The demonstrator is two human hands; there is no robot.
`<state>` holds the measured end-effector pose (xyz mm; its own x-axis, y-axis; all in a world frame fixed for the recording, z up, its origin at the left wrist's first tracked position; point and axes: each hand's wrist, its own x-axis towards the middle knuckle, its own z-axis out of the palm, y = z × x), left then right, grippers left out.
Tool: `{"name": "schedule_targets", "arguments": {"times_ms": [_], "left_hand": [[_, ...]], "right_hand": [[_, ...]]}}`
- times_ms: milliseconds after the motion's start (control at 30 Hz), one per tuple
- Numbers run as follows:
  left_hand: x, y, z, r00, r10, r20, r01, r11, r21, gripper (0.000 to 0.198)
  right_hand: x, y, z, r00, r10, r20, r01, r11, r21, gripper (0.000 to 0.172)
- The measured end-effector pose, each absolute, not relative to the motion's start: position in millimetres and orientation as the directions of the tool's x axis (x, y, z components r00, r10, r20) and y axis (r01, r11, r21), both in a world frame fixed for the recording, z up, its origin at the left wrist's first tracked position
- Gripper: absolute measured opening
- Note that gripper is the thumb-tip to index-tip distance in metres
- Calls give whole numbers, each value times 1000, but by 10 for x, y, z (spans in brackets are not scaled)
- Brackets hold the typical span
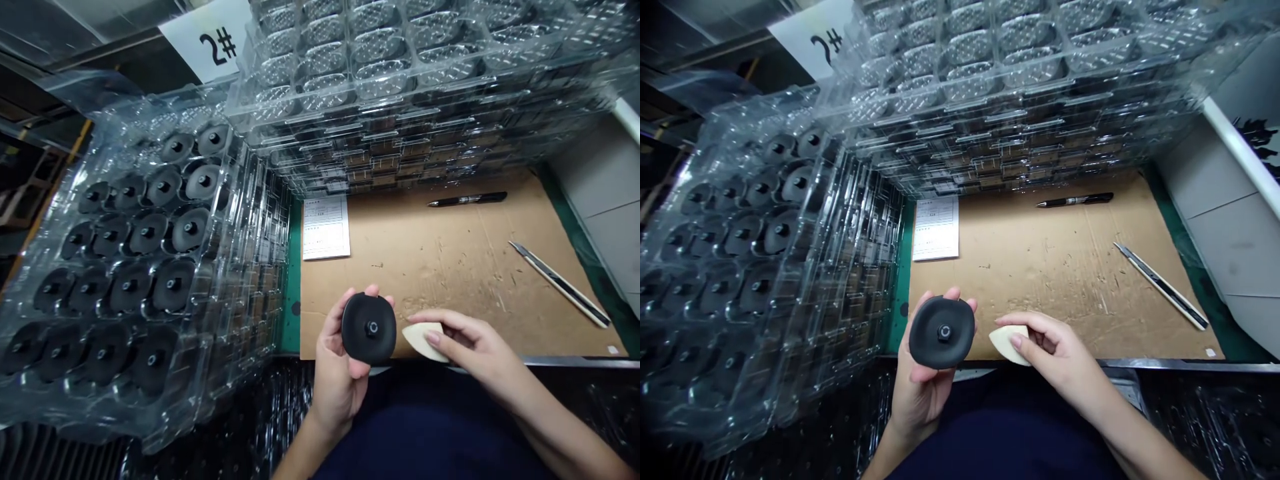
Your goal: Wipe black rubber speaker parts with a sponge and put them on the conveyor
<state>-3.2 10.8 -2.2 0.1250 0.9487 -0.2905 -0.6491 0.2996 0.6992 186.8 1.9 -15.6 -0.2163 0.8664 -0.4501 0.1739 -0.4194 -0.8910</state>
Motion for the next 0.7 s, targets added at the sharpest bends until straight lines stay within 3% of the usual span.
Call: {"name": "schedule_targets", "arguments": {"times_ms": [133,233,333,400,500,633,700], "left_hand": [[4,106,2,155,941,-300,-649,325,687,65],[22,88,10,158,938,-309,-647,334,685,66],[27,70,15,188,915,-357,-637,390,665,61],[27,61,16,179,899,-399,-626,417,659,58],[47,53,21,97,890,-446,-628,402,666,64],[88,69,51,105,875,-473,-642,422,640,60],[78,84,57,142,883,-447,-661,421,622,62]], "right_hand": [[1808,55,-48,-65,951,-302,268,-275,-923,24],[1681,134,199,-16,1000,4,339,10,-941,26],[1510,195,388,-147,940,306,321,338,-885,31],[1421,232,451,-304,905,299,281,385,-879,29],[1350,298,478,-435,888,147,288,292,-912,25],[1344,309,437,-266,897,354,331,430,-840,28],[1411,251,419,-324,871,369,279,461,-842,28]]}}
